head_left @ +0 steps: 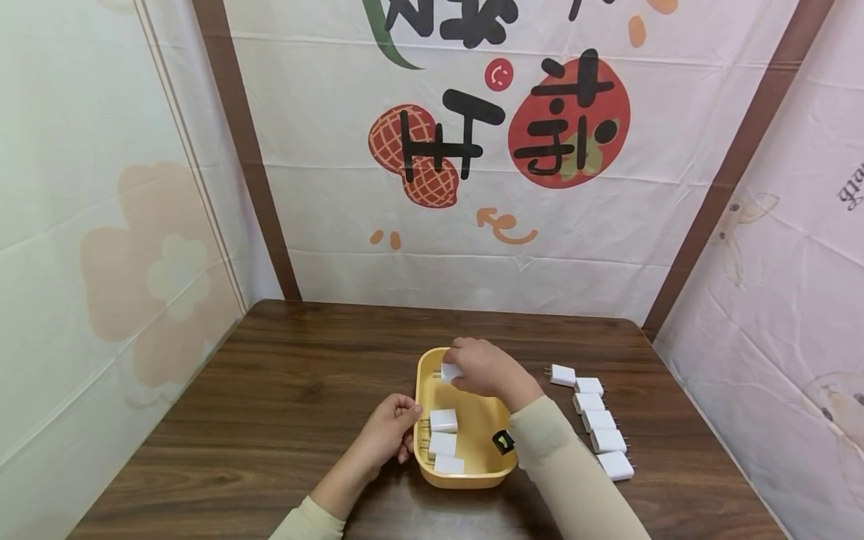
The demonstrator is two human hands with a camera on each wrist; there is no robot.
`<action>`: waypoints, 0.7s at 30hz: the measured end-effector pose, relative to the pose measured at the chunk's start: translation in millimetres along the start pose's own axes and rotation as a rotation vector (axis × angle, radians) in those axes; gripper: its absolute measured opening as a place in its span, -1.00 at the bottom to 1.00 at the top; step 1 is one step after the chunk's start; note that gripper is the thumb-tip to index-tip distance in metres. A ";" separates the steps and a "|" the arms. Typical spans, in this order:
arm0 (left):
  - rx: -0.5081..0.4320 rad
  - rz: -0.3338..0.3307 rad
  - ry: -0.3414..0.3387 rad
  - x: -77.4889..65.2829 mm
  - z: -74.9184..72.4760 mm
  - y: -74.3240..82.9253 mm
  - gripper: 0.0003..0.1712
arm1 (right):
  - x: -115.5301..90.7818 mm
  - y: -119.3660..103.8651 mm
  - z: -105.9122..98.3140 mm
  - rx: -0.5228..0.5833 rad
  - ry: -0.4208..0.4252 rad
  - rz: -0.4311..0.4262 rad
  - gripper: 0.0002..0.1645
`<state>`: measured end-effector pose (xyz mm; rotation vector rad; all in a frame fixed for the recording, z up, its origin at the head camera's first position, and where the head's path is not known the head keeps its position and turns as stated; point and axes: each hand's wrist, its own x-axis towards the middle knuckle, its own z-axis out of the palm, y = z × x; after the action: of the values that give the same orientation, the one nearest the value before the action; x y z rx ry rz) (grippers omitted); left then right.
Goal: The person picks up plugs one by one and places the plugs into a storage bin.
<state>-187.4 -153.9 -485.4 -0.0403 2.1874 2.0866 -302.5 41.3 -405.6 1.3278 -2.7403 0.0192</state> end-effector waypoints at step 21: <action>-0.023 0.008 -0.019 0.6 -0.9 -1.2 -0.75 | 11.5 -9.3 23.6 -0.028 -0.046 -0.029 -0.60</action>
<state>-187.9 -154.9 -486.6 -0.0132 2.1561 2.1078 -304.2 25.2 -428.3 1.3776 -2.7477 -0.0521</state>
